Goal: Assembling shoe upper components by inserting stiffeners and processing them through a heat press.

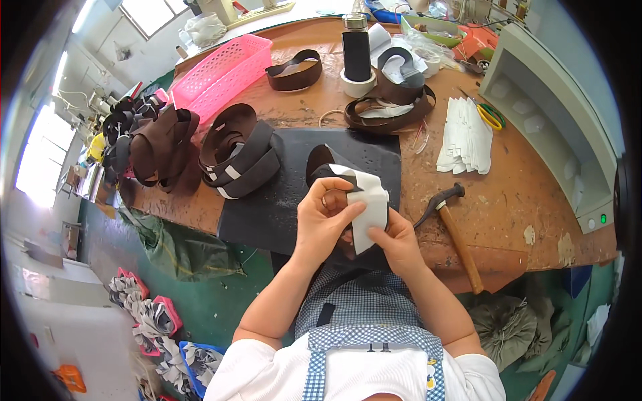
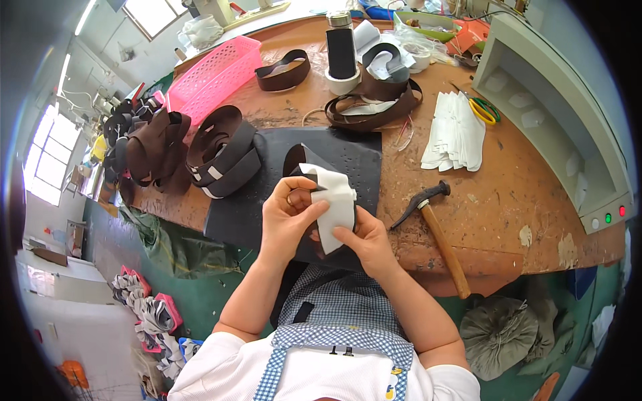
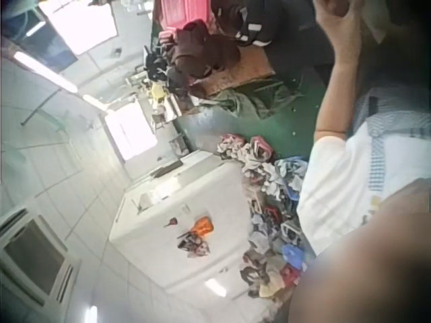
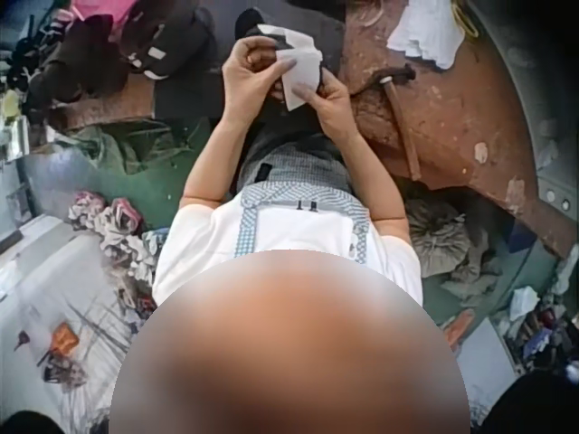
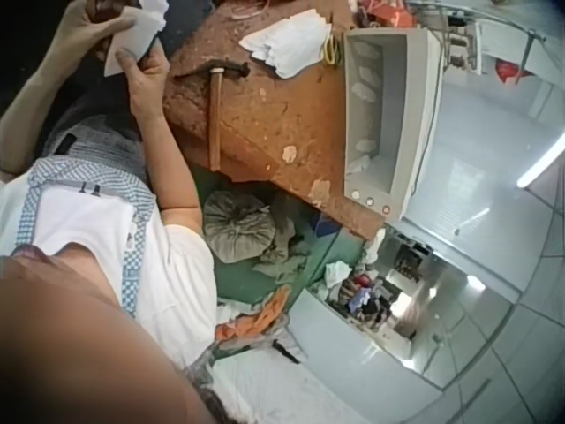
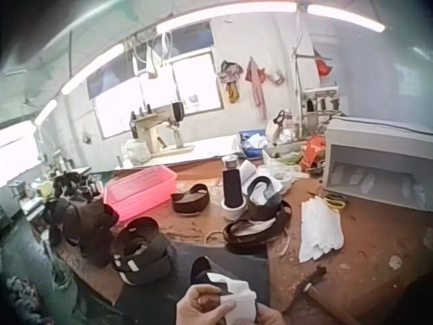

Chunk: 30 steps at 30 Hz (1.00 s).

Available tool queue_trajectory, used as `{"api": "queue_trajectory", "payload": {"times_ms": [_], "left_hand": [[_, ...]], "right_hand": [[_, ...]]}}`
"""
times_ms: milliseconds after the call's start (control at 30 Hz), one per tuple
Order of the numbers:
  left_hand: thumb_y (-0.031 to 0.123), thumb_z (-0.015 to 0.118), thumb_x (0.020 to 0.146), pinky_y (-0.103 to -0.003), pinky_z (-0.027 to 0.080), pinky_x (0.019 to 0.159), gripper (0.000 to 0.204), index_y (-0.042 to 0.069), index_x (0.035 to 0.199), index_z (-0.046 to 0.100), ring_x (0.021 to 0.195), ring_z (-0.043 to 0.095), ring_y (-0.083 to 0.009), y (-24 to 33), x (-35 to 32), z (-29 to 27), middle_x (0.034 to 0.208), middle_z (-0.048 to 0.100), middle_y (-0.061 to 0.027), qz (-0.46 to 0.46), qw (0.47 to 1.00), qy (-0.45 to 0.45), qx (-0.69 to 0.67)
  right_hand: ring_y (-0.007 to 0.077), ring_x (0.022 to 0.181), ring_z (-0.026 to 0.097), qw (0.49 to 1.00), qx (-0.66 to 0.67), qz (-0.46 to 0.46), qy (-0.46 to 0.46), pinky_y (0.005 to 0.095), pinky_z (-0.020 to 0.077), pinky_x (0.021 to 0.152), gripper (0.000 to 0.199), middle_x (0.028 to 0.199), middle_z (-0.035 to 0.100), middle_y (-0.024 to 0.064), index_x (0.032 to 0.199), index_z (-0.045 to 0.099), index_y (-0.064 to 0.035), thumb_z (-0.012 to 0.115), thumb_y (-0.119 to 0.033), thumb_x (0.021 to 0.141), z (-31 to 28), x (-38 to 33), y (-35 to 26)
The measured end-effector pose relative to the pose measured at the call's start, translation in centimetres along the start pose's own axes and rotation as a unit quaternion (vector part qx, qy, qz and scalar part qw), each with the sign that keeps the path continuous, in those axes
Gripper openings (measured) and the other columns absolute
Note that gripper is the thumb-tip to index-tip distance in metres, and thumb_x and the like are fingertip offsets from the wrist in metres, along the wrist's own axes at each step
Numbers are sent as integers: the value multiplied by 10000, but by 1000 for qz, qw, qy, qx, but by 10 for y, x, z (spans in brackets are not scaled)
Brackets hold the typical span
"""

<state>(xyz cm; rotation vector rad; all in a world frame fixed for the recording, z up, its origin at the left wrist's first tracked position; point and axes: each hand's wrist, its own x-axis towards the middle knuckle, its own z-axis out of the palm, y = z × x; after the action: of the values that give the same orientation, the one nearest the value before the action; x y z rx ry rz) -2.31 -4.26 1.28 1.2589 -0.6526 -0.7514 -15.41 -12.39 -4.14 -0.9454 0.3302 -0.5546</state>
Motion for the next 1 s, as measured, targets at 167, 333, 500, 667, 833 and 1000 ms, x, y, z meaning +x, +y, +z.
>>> {"api": "queue_trajectory", "payload": {"times_ms": [167, 333, 500, 667, 833, 1000], "left_hand": [[-24, 772, 698, -301, 497, 774, 452, 24, 1127, 640, 943, 648, -193, 12, -22, -21, 883, 646, -59, 104, 952, -171, 233], [128, 834, 662, -380, 436, 967, 471, 7, 1077, 647, 1131, 569, -282, 38, -29, -18, 1135, 613, -131, 200, 924, -150, 290], [87, 714, 828, -348, 432, 958, 165, -50, 900, 659, 1039, 571, -175, 60, -17, -15, 1067, 606, -88, 114, 988, 19, 103], [71, 767, 786, -287, 448, 876, 182, -10, 895, 646, 959, 588, -147, 38, -10, -19, 1050, 621, -56, 218, 921, 57, 319], [107, 798, 733, -337, 481, 877, 202, 27, 871, 674, 996, 626, -211, 38, -11, -16, 1021, 659, -93, 150, 951, 101, 252], [9, 745, 740, -345, 491, 888, 164, 16, 883, 665, 984, 642, -227, 20, -8, -19, 1060, 677, -102, 156, 956, 29, 248]], "right_hand": [[256, 1072, 631, 988, 131, 78, -8, 399, 506, 931, 514, 1201, 614, 167, 1267, 509, 28, 377, -406, 1026, -12, 22, -24], [222, 1056, 634, 995, 43, -21, -90, 331, 505, 896, 400, 1166, 648, 145, 1232, 550, 33, 420, -288, 1031, 21, 31, -73], [27, 784, 517, 953, -178, -172, -173, 190, 437, 673, 273, 882, 612, -27, 1188, 604, 16, 506, -164, 1007, 51, 34, -97], [33, 809, 557, 975, -131, -167, -68, 209, 465, 677, 213, 895, 633, -23, 1059, 642, 30, 547, -143, 980, 53, 42, -75], [64, 758, 616, 992, -122, -40, -5, 219, 491, 652, 209, 876, 678, 6, 985, 677, 1, 611, -194, 943, 31, 40, -55], [61, 703, 607, 987, -162, 9, -2, 215, 480, 614, 189, 825, 674, -2, 958, 678, 0, 615, -176, 930, 29, 42, -53]]}}
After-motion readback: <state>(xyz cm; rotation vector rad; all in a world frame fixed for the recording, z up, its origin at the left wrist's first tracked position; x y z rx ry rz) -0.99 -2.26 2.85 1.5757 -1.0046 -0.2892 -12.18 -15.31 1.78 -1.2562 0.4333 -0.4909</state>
